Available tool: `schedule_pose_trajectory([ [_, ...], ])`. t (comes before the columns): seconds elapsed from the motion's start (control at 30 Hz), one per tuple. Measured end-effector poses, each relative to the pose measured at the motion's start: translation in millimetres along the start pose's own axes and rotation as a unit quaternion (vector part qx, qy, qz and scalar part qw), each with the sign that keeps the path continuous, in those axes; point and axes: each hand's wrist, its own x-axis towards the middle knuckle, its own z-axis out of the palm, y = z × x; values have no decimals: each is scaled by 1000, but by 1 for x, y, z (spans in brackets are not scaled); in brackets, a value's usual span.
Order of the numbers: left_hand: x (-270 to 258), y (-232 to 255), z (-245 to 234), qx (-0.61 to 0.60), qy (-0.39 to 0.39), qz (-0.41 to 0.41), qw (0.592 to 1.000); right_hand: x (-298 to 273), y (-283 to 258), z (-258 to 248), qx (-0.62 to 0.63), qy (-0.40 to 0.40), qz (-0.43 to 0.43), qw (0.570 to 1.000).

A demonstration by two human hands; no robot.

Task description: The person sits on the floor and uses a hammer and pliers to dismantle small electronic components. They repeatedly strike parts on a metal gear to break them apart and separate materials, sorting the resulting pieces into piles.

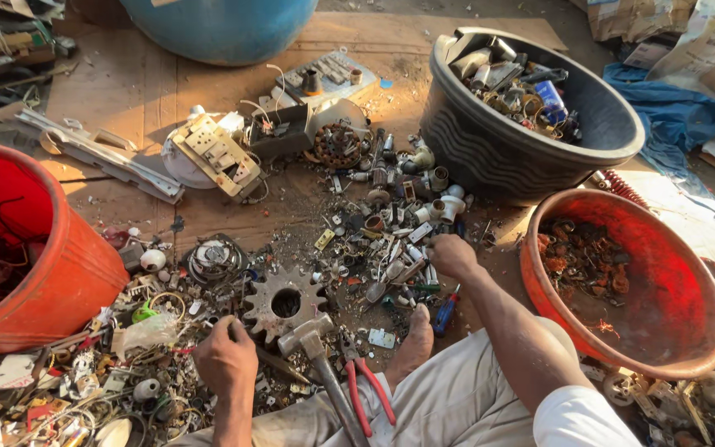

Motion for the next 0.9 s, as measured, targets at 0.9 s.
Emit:
schedule_pose_trajectory([
  [0.9, 1, 0, 6, -143, -57, -62, 986, -2, -25, 11, 1, 75, -137, 988],
])
